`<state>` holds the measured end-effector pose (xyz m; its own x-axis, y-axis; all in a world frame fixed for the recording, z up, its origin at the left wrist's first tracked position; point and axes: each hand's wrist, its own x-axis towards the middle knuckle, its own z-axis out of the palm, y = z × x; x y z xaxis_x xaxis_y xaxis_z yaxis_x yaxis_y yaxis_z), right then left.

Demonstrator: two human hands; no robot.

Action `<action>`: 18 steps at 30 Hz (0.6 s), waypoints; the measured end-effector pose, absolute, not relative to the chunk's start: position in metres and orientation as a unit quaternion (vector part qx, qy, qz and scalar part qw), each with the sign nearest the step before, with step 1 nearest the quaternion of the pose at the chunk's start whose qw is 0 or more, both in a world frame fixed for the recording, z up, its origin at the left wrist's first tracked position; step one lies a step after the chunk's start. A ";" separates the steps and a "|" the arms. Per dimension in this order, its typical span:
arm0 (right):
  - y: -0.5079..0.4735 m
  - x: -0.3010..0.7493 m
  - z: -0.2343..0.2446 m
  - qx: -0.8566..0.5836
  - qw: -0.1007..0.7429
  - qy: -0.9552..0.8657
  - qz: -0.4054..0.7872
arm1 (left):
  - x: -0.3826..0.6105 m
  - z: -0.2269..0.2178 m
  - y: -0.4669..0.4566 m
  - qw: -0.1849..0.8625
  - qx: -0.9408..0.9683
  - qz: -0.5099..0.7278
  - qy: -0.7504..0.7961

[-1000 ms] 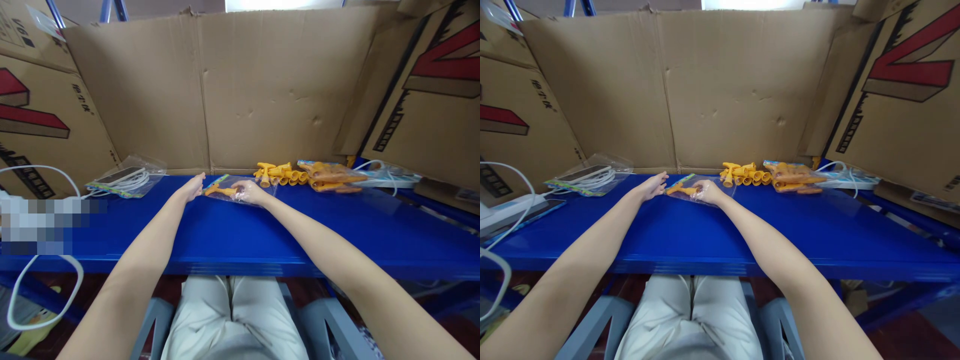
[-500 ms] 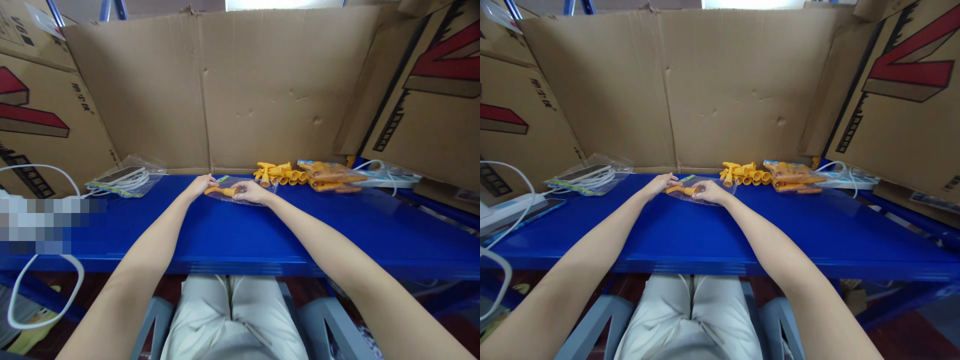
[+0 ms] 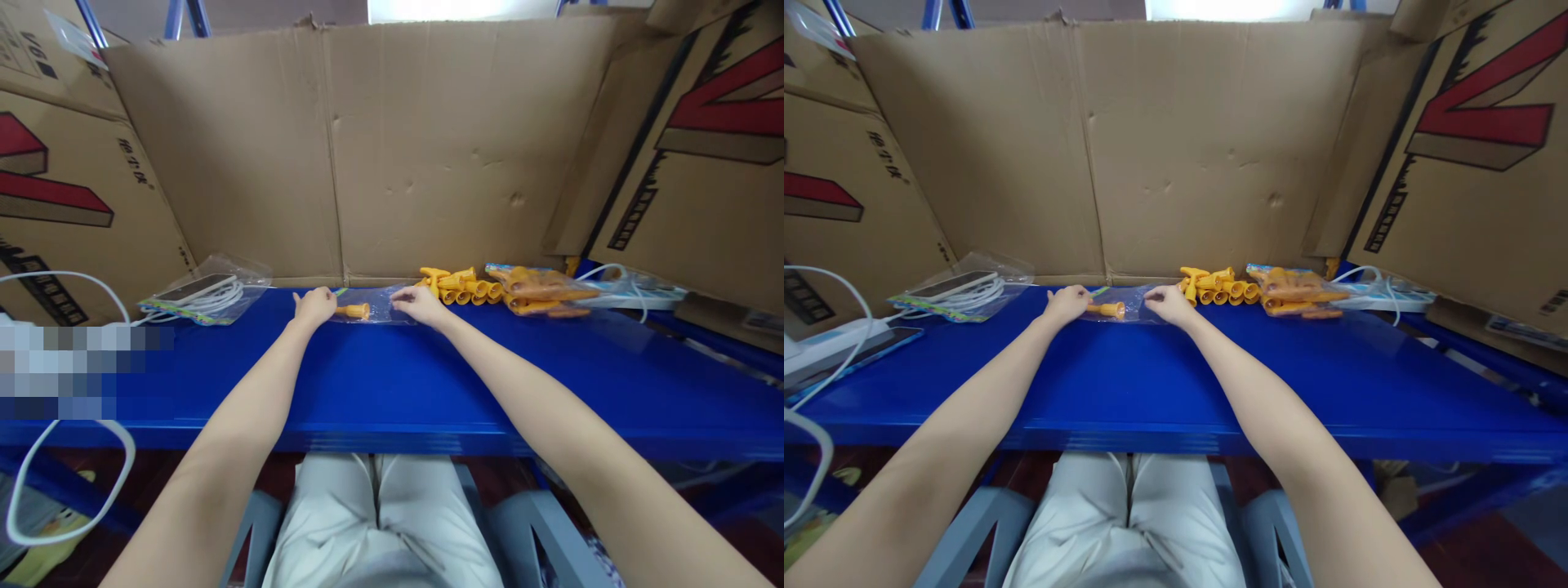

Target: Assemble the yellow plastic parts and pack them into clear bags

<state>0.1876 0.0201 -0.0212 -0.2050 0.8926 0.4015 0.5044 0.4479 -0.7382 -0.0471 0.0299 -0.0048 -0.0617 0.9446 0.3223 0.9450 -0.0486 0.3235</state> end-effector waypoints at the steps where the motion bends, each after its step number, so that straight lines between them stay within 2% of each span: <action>1: 0.023 0.194 -0.020 -0.491 0.430 -0.731 0.200 | -0.049 -0.004 0.029 0.021 -0.667 -0.224 -0.710; 4: 0.027 0.217 -0.018 -0.562 0.440 -0.698 0.056 | -0.054 -0.002 0.024 0.062 -0.626 -0.205 -0.750; 6: 0.027 0.229 -0.020 -0.592 0.387 -0.707 -0.025 | -0.054 -0.001 0.022 0.074 -0.615 -0.193 -0.761; 9: 0.023 0.237 -0.023 -0.620 0.289 -0.728 -0.047 | -0.053 0.000 0.020 0.072 -0.606 -0.176 -0.772; 12: 0.018 0.231 -0.023 -0.641 0.236 -0.728 -0.047 | -0.053 -0.002 0.022 0.062 -0.608 -0.171 -0.772; 15: 0.018 0.225 -0.023 -0.655 0.227 -0.716 -0.082 | -0.056 -0.005 0.026 0.042 -0.617 -0.182 -0.765; 18: 0.025 0.227 -0.028 -0.657 0.285 -0.691 -0.097 | -0.061 -0.008 0.032 0.024 -0.626 -0.194 -0.755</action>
<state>0.2273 0.0255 -0.0279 0.0254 0.8523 0.5225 0.9634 0.1186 -0.2403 -0.0607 0.0319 -0.0083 -0.2157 0.9355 0.2798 0.9545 0.1416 0.2624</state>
